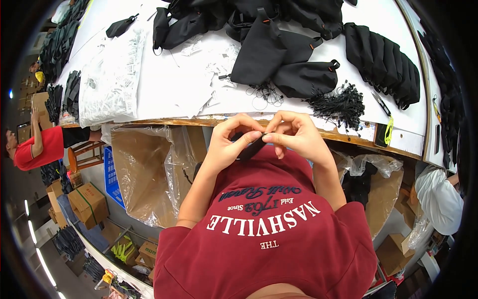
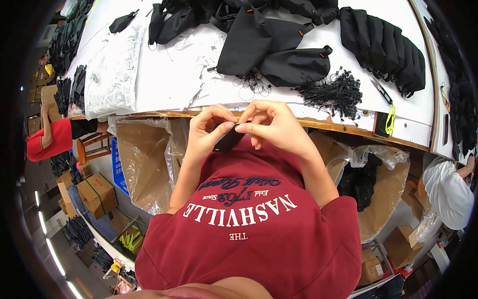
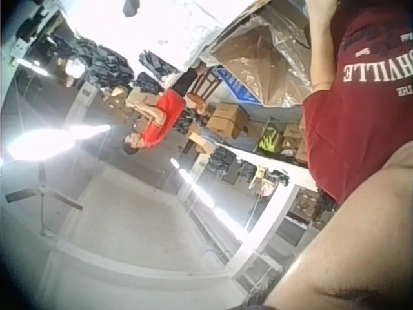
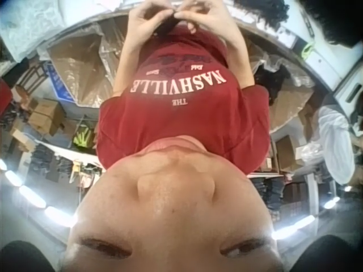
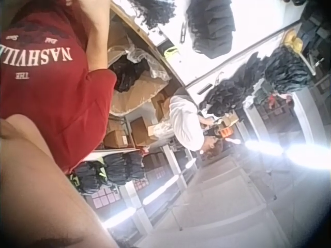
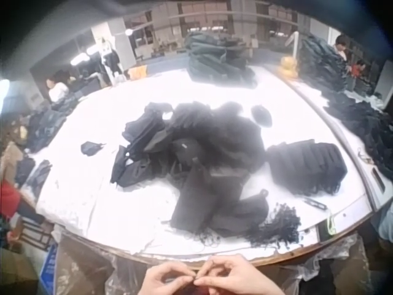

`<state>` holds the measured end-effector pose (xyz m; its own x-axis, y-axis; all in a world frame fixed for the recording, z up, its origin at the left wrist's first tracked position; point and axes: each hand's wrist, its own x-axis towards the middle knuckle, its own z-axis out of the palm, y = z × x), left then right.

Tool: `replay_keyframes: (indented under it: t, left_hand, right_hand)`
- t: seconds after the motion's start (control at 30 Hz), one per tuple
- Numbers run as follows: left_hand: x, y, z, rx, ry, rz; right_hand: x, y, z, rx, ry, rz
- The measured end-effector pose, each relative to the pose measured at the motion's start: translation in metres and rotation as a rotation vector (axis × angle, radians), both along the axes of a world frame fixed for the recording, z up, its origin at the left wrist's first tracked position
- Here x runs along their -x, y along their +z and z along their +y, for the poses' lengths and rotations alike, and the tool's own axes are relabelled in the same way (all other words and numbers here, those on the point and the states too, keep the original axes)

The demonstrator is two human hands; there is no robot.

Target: The recorder is assembling small black bags by threading cords and attaching tags in a manufacturing environment.

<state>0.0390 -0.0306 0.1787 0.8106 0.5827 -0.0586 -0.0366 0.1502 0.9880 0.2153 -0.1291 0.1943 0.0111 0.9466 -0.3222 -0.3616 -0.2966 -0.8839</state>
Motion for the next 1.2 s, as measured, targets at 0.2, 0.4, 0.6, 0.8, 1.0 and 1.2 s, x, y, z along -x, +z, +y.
replay_keyframes:
  t: [0.2, 0.4, 0.6, 0.8, 1.0, 1.2]
  left_hand:
    - [-0.008, -0.002, -0.002, -0.106, 0.018, -0.031]
    - [-0.046, -0.002, 0.028, -0.146, 0.047, -0.021]
    - [-0.133, -0.026, 0.123, -0.715, 0.206, 0.172]
    - [-0.188, -0.025, 0.181, -1.118, 0.353, 0.547]
    - [-0.111, 0.061, 0.095, -0.875, -0.163, 0.115]
    - [-0.027, 0.067, 0.038, -1.101, 0.114, 0.117]
  right_hand:
    - [0.003, -0.010, 0.003, -0.023, 0.028, 0.145]
    - [-0.010, -0.010, 0.000, -0.059, -0.034, 0.144]
    - [-0.023, -0.010, -0.012, -0.064, -0.243, 0.000]
    - [-0.017, 0.003, -0.029, -0.004, -0.231, -0.040]
    - [-0.030, 0.008, -0.043, 0.012, -0.348, -0.161]
    - [-0.007, 0.027, -0.006, -0.116, -0.311, -0.480]
